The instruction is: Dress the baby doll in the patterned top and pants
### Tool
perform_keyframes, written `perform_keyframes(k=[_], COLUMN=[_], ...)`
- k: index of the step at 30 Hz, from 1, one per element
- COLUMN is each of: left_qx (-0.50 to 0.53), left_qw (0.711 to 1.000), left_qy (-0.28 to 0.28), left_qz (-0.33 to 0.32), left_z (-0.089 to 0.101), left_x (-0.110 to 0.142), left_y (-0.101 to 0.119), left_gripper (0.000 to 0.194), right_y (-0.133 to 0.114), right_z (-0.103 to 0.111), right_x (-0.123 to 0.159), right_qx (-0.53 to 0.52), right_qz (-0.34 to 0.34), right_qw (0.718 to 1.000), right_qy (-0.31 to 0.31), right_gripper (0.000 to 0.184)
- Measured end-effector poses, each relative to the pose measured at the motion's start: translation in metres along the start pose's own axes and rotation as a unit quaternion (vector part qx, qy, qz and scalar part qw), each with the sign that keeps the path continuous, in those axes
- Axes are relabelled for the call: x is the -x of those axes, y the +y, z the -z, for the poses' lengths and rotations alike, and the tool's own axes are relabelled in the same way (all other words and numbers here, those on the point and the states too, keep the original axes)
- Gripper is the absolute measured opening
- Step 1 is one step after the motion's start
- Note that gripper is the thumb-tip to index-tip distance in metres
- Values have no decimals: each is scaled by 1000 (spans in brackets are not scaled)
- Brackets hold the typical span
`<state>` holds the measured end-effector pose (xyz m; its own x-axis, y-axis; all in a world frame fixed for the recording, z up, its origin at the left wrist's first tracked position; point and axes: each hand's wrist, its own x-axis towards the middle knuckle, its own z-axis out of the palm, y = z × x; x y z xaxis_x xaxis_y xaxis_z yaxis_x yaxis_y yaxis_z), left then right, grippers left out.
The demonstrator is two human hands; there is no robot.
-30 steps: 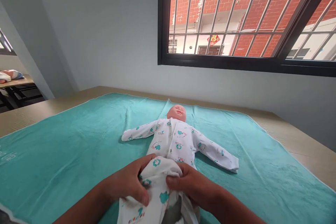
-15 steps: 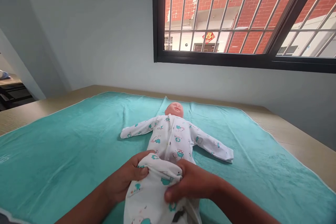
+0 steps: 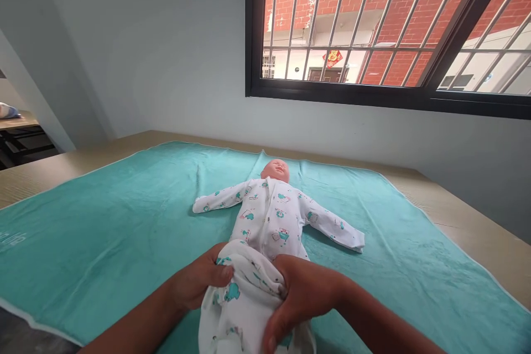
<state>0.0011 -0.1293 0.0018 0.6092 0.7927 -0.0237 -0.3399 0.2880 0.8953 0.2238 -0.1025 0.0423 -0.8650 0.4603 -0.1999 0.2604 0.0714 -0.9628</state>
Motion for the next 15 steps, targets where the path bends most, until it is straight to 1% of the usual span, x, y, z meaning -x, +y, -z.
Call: perform_keyframes(k=[1,2,4,6,8,9,11,13,15], left_qx=[-2,-9,-55,-149,-254,-291,-320,-315,-315], left_qw=[1000,1000,998,988,966,955,947,946,940], left_qy=[5,10,-1,-26,-36,-26,13,71,128], left_qz=[2,6,12,21,37,42,32,-1,-37], left_z=[0,-2,-9,-22,-37,-43,-49,-48,-44], left_x=[0,-1,-1,0,3,4,6,5,5], left_y=[0,2,9,20,30,32,32,28,23], left_gripper=[60,61,64,65,59,51,33,28,26], right_y=[1,5,13,22,27,28,27,21,11], right_z=[0,1,0,-3,-6,-8,-11,-12,-12], right_x=[0,-1,-5,-9,-11,-12,-12,-9,-4], right_qx=[-18,-59,-166,-245,-276,-279,-267,-222,-137], right_qz=[5,22,69,102,105,103,102,113,116], right_qw=[1000,998,982,959,945,942,943,954,975], right_qy=[4,15,54,104,142,156,172,169,134], right_gripper=[42,41,43,45,44,44,42,43,43])
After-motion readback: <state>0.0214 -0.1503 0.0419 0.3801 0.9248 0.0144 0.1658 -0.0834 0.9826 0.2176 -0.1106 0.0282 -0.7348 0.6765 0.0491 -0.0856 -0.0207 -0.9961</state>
